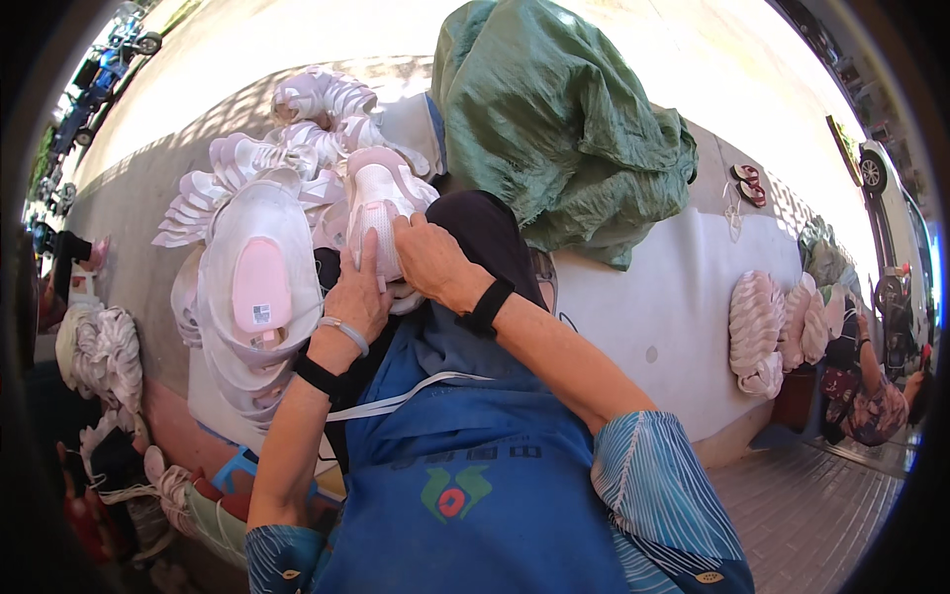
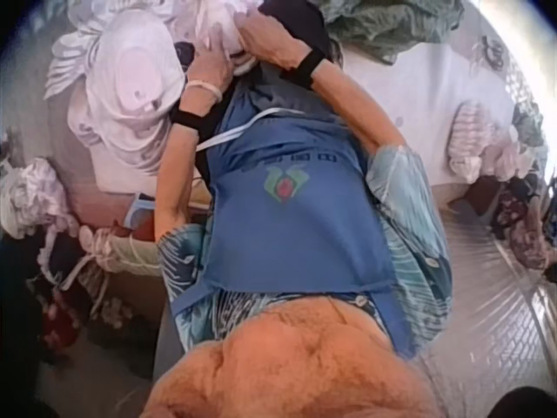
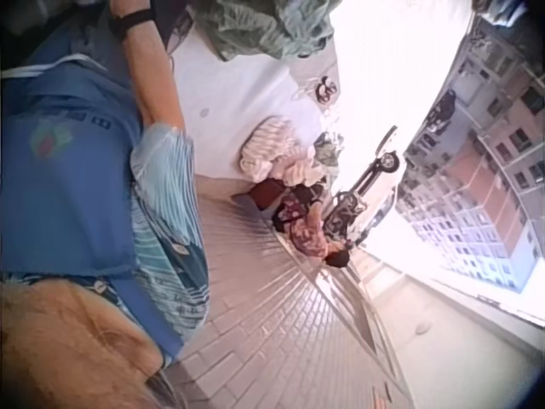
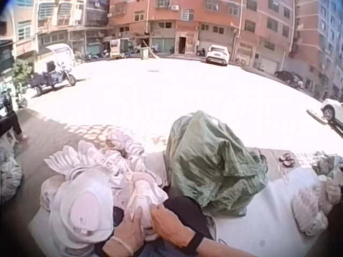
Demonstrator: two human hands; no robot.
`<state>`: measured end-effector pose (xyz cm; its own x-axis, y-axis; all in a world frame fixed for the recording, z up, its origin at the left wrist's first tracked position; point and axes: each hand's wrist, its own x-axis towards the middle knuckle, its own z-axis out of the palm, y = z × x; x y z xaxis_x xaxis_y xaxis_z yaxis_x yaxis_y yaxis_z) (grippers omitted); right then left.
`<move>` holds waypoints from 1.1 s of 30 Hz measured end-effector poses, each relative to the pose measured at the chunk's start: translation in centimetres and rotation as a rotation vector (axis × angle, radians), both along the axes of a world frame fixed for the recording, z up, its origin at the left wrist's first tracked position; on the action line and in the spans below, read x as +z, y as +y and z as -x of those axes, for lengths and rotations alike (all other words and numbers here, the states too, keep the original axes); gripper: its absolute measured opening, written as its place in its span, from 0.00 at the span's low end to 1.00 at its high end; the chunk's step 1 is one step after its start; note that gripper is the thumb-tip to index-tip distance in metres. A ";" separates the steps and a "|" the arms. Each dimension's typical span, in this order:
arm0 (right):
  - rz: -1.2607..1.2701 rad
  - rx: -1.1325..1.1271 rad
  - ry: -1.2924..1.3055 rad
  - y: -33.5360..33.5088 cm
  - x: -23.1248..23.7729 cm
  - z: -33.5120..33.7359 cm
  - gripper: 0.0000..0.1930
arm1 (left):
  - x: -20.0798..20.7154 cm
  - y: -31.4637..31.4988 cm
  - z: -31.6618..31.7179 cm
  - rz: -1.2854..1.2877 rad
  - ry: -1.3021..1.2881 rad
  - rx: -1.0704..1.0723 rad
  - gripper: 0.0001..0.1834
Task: Lacing and tying the laces of multiple pairs of white and pink sneakers.
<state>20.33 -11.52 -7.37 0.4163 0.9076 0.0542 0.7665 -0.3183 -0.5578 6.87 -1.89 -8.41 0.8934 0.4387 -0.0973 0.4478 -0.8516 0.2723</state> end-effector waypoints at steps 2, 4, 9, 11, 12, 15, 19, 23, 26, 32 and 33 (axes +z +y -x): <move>-0.012 0.002 -0.016 -0.2 -0.4 -0.1 0.19 | 1.2 0.1 0.2 0.069 0.039 -0.020 0.44; -0.021 0.009 -0.028 -0.3 -0.6 -0.4 0.20 | 1.7 0.5 0.5 0.096 0.032 -0.083 0.44; -0.252 -0.008 0.134 -1.6 0.7 -0.1 0.17 | 1.2 1.6 2.0 0.269 -0.197 -0.033 0.36; -0.204 -0.019 0.127 -3.9 3.1 -0.1 0.11 | 1.8 2.0 4.1 0.287 -0.389 -0.038 0.30; -0.118 0.030 0.269 -5.5 4.5 -0.4 0.09 | 2.3 1.8 4.5 0.239 -0.477 -0.026 0.21; 0.029 0.117 0.414 -9.9 5.6 0.4 0.06 | 4.5 0.5 5.5 0.658 -0.390 0.067 0.11; 0.156 0.301 0.262 -12.7 4.5 3.7 0.07 | 5.8 -2.5 6.6 0.800 -0.215 -0.065 0.05; 0.251 0.289 0.112 -12.3 5.6 4.9 0.09 | 4.0 -5.0 7.4 0.699 -0.216 -0.198 0.08; 0.303 0.359 0.082 -12.9 5.6 4.5 0.10 | 4.1 -5.5 6.6 0.657 -0.163 -0.299 0.09; 0.207 0.447 0.113 -12.6 3.2 5.2 0.06 | 4.4 -5.4 7.2 0.682 0.044 -0.337 0.09; 0.207 0.447 0.121 -12.6 2.9 5.1 0.06 | 4.9 -5.4 7.2 0.732 0.031 -0.338 0.09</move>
